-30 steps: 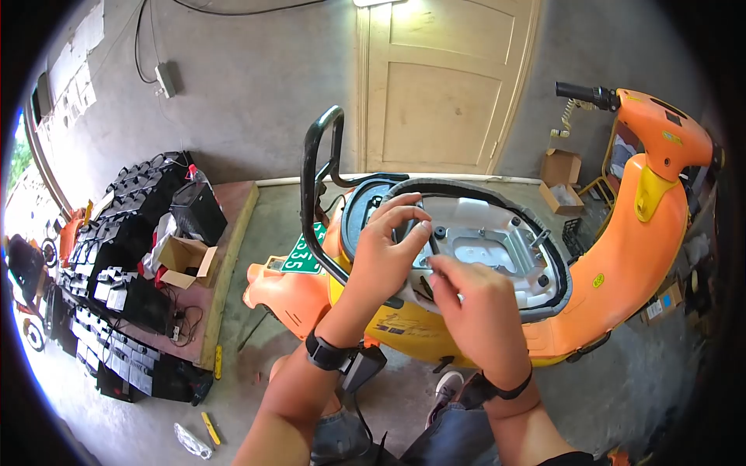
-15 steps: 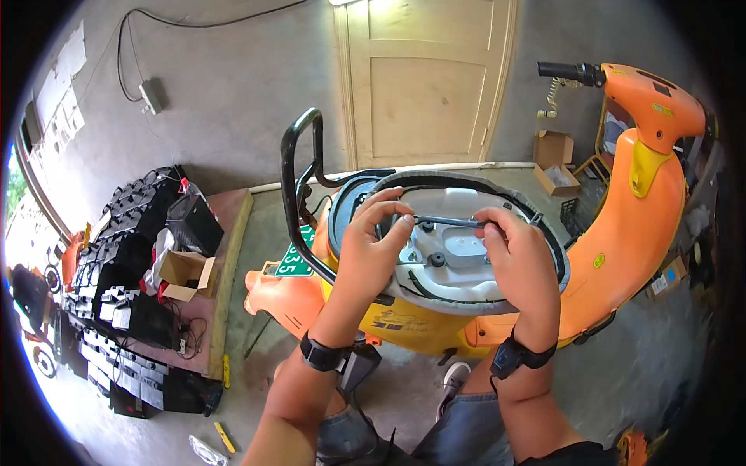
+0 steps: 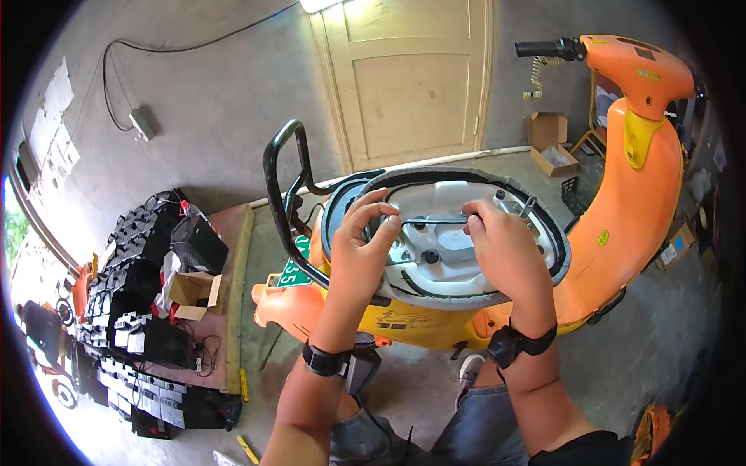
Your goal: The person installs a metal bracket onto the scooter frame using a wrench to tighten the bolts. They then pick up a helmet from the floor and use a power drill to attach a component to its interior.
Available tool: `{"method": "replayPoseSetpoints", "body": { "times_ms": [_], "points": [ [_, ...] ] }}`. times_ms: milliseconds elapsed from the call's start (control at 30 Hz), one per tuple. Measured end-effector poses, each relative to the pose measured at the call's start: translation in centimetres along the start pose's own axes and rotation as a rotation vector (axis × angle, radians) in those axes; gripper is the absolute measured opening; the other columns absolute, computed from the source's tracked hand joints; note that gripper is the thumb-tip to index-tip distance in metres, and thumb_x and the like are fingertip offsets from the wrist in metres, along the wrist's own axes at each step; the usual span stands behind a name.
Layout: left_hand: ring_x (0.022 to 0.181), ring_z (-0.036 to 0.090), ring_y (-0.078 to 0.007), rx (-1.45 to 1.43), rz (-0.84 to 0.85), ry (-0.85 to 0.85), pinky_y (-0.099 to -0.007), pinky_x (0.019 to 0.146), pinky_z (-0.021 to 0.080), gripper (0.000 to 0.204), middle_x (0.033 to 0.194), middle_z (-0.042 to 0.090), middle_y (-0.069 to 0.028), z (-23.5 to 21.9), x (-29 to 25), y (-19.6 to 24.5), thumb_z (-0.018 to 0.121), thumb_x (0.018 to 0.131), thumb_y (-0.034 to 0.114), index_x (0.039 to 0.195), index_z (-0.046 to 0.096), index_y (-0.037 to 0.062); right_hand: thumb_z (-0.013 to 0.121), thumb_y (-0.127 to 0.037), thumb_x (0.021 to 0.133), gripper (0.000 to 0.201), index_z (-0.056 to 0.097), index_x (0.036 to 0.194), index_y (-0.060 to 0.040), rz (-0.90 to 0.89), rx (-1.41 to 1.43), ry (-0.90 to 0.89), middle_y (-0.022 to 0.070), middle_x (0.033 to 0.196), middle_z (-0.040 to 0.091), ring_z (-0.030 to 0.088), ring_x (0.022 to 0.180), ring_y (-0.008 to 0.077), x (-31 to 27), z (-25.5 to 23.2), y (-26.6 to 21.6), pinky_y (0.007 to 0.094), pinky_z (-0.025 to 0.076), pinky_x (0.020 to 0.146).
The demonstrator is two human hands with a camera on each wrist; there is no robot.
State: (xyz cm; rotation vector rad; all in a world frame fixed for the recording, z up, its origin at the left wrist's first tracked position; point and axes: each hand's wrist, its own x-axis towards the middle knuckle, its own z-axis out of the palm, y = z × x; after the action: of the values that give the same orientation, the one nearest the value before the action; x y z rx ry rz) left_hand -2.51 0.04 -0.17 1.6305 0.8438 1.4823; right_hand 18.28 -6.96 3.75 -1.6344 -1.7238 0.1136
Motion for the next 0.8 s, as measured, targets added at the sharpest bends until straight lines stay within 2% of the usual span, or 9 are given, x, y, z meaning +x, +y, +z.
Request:
{"method": "replayPoseSetpoints", "body": {
  "times_ms": [133, 233, 367, 467, 600, 700, 800],
  "points": [
    [0.128, 0.055, -0.025, -0.006, -0.006, -0.014, -0.0368, 0.108, 0.041, 0.018, 0.138, 0.061, -0.0153, 0.0, 0.0, 0.2, 0.07, 0.091, 0.015, 0.103, 0.073, 0.0012, 0.051, -0.009, 0.1, 0.023, 0.062, 0.116, 0.0038, 0.049, -0.098, -0.003, 0.0268, 0.099, 0.071, 0.068, 0.096, 0.0432, -0.2, 0.0, -0.4, 0.0495, 0.053, 0.083],
    [0.128, 0.055, -0.0247, 0.006, 0.007, -0.002, -0.0368, 0.109, 0.04, 0.017, 0.138, 0.061, -0.0149, 0.1, -0.1, 0.5, 0.07, 0.093, 0.014, 0.104, 0.073, 0.0015, 0.053, -0.004, 0.094, 0.016, 0.063, 0.106, 0.0015, 0.036, -0.263, -0.025, 0.0227, 0.094, 0.072, 0.07, 0.093, 0.0397, -0.3, 0.2, -0.1, 0.0482, 0.054, 0.083],
    [0.129, 0.055, -0.0255, 0.012, 0.012, -0.005, -0.0367, 0.109, 0.04, 0.017, 0.138, 0.061, -0.0145, 0.0, -0.1, 0.4, 0.07, 0.092, 0.014, 0.104, 0.073, 0.0012, 0.055, -0.007, 0.095, 0.012, 0.064, 0.098, -0.0001, -0.012, -0.382, -0.018, 0.0191, 0.086, 0.071, 0.07, 0.087, 0.0369, -0.7, 0.4, 0.2, 0.0478, 0.055, 0.077],
    [0.129, 0.055, -0.0254, 0.015, 0.001, -0.001, -0.0366, 0.109, 0.04, 0.018, 0.138, 0.061, -0.0146, 0.0, 0.0, 0.3, 0.07, 0.092, 0.014, 0.104, 0.073, 0.0011, 0.057, -0.011, 0.096, 0.013, 0.065, 0.097, -0.0006, -0.017, -0.369, -0.087, 0.019, 0.085, 0.071, 0.071, 0.086, 0.0369, -1.1, -0.2, -0.4, 0.0475, 0.055, 0.075],
    [0.129, 0.055, -0.0256, 0.005, 0.001, -0.004, -0.0367, 0.109, 0.04, 0.018, 0.139, 0.061, -0.015, 0.0, -0.1, 0.2, 0.07, 0.092, 0.014, 0.104, 0.073, 0.001, 0.057, -0.015, 0.098, 0.017, 0.065, 0.095, -0.0007, -0.052, -0.354, -0.059, 0.0188, 0.083, 0.071, 0.071, 0.085, 0.0367, -1.2, -0.1, -0.2, 0.0472, 0.055, 0.075],
    [0.129, 0.055, -0.0257, -0.006, 0.0, -0.004, -0.0366, 0.109, 0.04, 0.018, 0.139, 0.061, -0.0153, 0.1, -0.1, 0.4, 0.07, 0.092, 0.014, 0.104, 0.073, 0.001, 0.055, -0.018, 0.1, 0.022, 0.066, 0.091, -0.0006, 0.009, -0.399, -0.09, 0.0189, 0.083, 0.071, 0.071, 0.084, 0.0366, -1.2, -0.4, -0.5, 0.0464, 0.055, 0.075],
    [0.129, 0.055, -0.0258, 0.003, 0.004, 0.001, -0.0366, 0.109, 0.04, 0.018, 0.138, 0.061, -0.0155, 0.1, -0.1, 0.5, 0.07, 0.092, 0.014, 0.103, 0.073, 0.0009, 0.054, -0.022, 0.102, 0.027, 0.066, 0.09, -0.001, -0.044, -0.377, -0.079, 0.0188, 0.08, 0.071, 0.071, 0.081, 0.0372, -1.4, -0.4, -0.6, 0.0464, 0.056, 0.073]
  ]
}}
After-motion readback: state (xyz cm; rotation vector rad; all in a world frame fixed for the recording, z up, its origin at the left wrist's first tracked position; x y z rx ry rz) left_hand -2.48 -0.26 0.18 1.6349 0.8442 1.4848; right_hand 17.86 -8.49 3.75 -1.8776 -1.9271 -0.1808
